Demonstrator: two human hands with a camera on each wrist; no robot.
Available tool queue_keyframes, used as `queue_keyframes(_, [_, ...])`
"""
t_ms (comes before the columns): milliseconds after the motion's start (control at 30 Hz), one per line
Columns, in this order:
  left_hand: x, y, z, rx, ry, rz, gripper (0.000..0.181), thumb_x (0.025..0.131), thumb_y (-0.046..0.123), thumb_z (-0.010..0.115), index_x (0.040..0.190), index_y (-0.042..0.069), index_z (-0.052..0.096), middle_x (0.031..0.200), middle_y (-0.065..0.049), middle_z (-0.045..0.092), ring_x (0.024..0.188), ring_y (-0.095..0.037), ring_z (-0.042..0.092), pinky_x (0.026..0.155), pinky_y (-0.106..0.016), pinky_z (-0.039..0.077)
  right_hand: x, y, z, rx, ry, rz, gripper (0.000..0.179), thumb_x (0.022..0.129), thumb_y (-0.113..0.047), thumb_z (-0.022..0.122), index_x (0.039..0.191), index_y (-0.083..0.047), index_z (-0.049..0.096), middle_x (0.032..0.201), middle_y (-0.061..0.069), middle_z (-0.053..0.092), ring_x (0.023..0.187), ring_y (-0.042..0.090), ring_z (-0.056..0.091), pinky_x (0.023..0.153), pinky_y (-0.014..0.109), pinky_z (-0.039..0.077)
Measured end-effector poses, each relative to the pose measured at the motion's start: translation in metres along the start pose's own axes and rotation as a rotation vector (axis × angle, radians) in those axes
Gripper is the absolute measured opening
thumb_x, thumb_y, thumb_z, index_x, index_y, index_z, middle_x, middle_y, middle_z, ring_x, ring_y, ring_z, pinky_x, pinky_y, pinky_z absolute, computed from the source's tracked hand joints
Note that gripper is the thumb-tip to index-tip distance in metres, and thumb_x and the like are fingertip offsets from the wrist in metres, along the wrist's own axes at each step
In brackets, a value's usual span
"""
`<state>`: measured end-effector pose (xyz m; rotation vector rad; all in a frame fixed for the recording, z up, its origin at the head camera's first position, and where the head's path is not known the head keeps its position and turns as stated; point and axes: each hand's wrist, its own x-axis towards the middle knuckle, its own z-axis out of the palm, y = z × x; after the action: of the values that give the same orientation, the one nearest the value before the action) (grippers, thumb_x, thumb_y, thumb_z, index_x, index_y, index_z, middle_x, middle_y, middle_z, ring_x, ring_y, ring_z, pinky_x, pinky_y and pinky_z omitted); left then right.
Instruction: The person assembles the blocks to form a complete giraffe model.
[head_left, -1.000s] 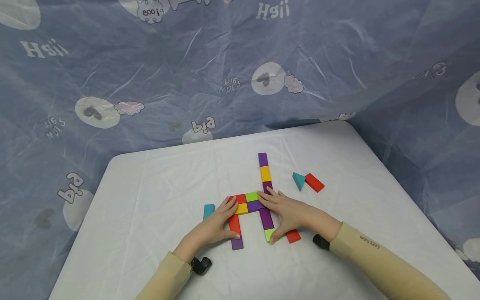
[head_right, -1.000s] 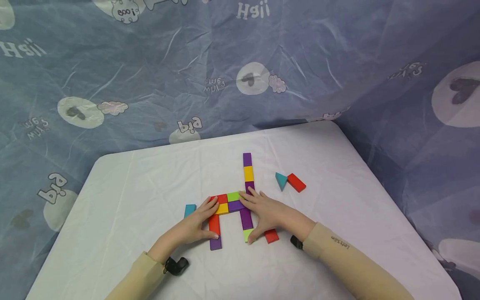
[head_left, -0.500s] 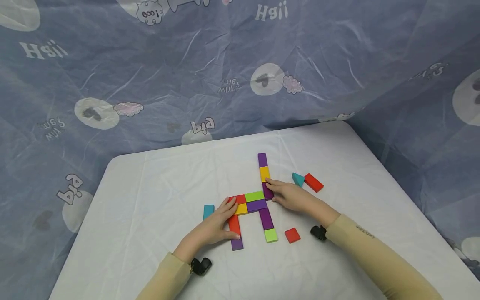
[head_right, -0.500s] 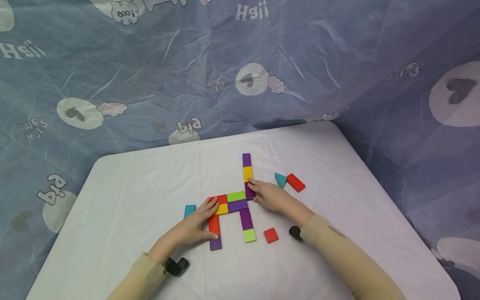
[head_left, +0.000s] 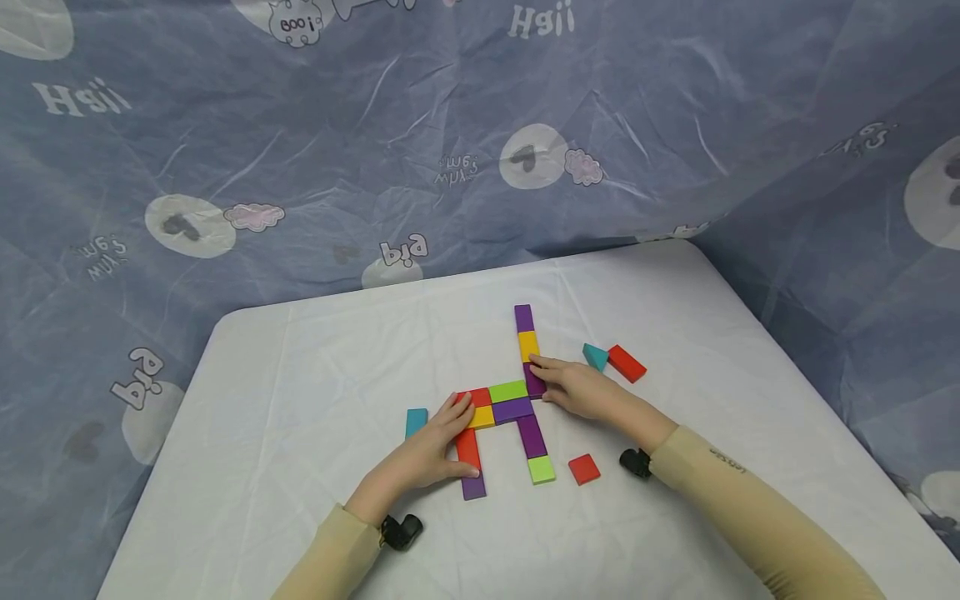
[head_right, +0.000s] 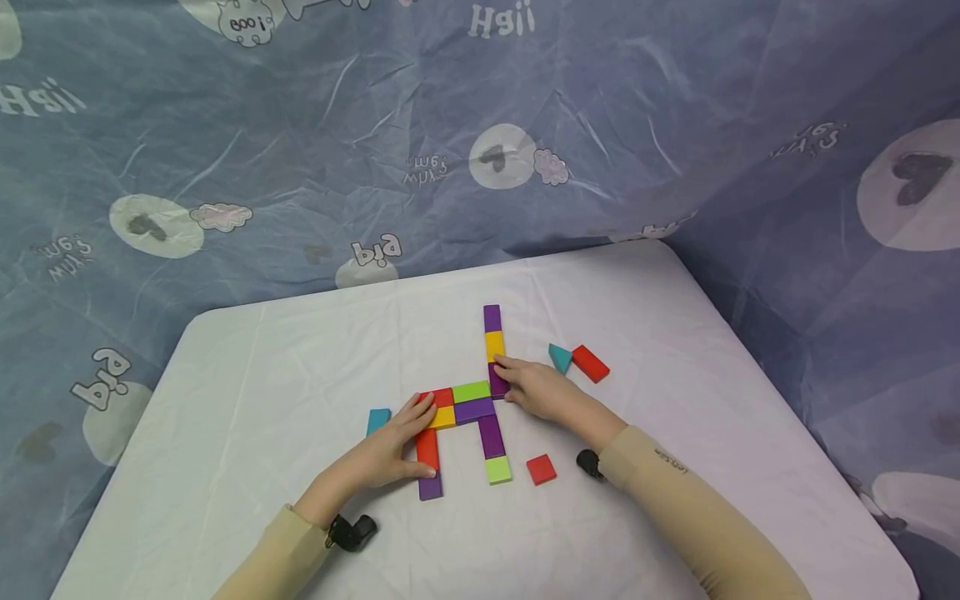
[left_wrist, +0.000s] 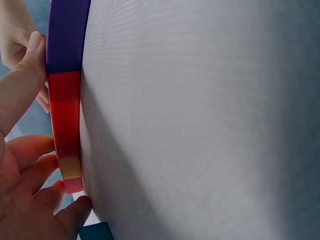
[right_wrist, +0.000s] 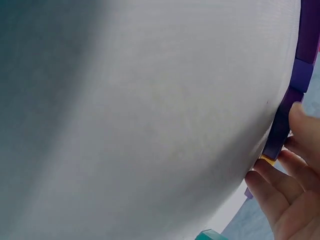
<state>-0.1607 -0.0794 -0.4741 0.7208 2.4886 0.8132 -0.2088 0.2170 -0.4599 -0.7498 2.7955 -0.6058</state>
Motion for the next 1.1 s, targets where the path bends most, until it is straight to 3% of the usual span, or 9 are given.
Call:
queue_keyframes(167, [0.000, -0.001, -0.001, 0.003, 0.002, -0.002, 0.096, 0.081, 0.044, 0.078, 0.156, 0.013, 0.027, 0.167, 0.002, 0.014, 0.155, -0.025, 0.003, 0.118, -0.051, 0.030, -0.009, 0.001, -0.010, 0.022, 0.077, 0.023, 0.052, 0.093, -0.021, 0.069, 0.141, -0.007, 0.055, 0.150, 0.008, 0.049, 0.138, 0.029, 0.048, 0.106, 0.045, 0.046])
queue_keyframes(300, [0.001, -0.001, -0.001, 0.003, 0.002, 0.002, 0.096, 0.081, 0.043, 0.078, 0.156, 0.013, 0.027, 0.167, 0.001, 0.014, 0.155, -0.025, 0.003, 0.118, -0.050, 0.030, -0.024, 0.012, -0.029, 0.014, 0.249, 0.091, 0.034, 0.091, -0.017, 0.070, 0.124, -0.006, 0.068, 0.124, 0.010, 0.067, 0.109, 0.028, 0.064, 0.092, 0.046, 0.055])
queue_keyframes(400, [0.001, -0.001, -0.001, 0.000, 0.004, 0.004, 0.096, 0.081, 0.042, 0.078, 0.156, 0.012, 0.027, 0.167, 0.001, 0.014, 0.155, -0.025, 0.003, 0.118, -0.051, 0.030, -0.036, 0.030, -0.043, 0.019, 0.324, 0.212, 0.030, 0.090, -0.015, 0.071, 0.116, -0.003, 0.069, 0.110, 0.014, 0.067, 0.094, 0.030, 0.062, 0.083, 0.048, 0.055])
queue_keyframes(533, [0.001, -0.002, -0.002, 0.003, 0.005, 0.005, 0.096, 0.082, 0.042, 0.078, 0.156, 0.013, 0.026, 0.167, 0.001, 0.013, 0.155, -0.025, 0.003, 0.118, -0.051, 0.030, -0.048, 0.055, -0.048, 0.034, 0.240, 0.394, 0.044, 0.087, -0.018, 0.073, 0.122, 0.006, 0.061, 0.112, 0.026, 0.060, 0.099, 0.039, 0.059, 0.084, 0.053, 0.053])
queue_keyframes(633, [0.001, -0.003, -0.001, 0.008, 0.006, 0.005, 0.095, 0.082, 0.042, 0.078, 0.156, 0.013, 0.026, 0.167, 0.001, 0.013, 0.155, -0.025, 0.003, 0.118, -0.051, 0.030, -0.052, 0.068, -0.043, 0.053, 0.169, 0.464, 0.050, 0.086, -0.018, 0.074, 0.123, 0.011, 0.056, 0.110, 0.030, 0.057, 0.097, 0.040, 0.058, 0.083, 0.053, 0.053])
queue_keyframes(767, [0.000, -0.002, -0.001, 0.016, 0.009, 0.010, 0.095, 0.081, 0.043, 0.077, 0.156, 0.012, 0.027, 0.167, 0.000, 0.014, 0.155, -0.026, 0.004, 0.118, -0.050, 0.030, -0.051, 0.080, -0.036, 0.052, 0.221, 0.488, 0.044, 0.085, -0.013, 0.073, 0.117, 0.013, 0.060, 0.102, 0.028, 0.059, 0.088, 0.037, 0.058, 0.080, 0.051, 0.053])
queue_keyframes(900, [0.000, -0.002, -0.001, 0.015, 0.009, 0.009, 0.096, 0.081, 0.044, 0.078, 0.156, 0.012, 0.027, 0.166, 0.000, 0.014, 0.155, -0.026, 0.004, 0.118, -0.050, 0.031, -0.039, 0.084, -0.039, 0.055, 0.292, 0.527, 0.043, 0.085, -0.015, 0.072, 0.115, 0.014, 0.061, 0.101, 0.029, 0.058, 0.086, 0.036, 0.057, 0.078, 0.049, 0.053])
queue_keyframes(1100, [0.000, -0.003, 0.001, 0.022, 0.008, 0.015, 0.095, 0.081, 0.045, 0.077, 0.156, 0.011, 0.028, 0.166, 0.000, 0.014, 0.155, -0.026, 0.004, 0.118, -0.050, 0.030, 0.000, 0.073, -0.055, 0.170, 0.262, 0.654, 0.051, 0.089, -0.026, 0.069, 0.123, 0.010, 0.057, 0.117, 0.029, 0.056, 0.101, 0.038, 0.053, 0.090, 0.051, 0.052])
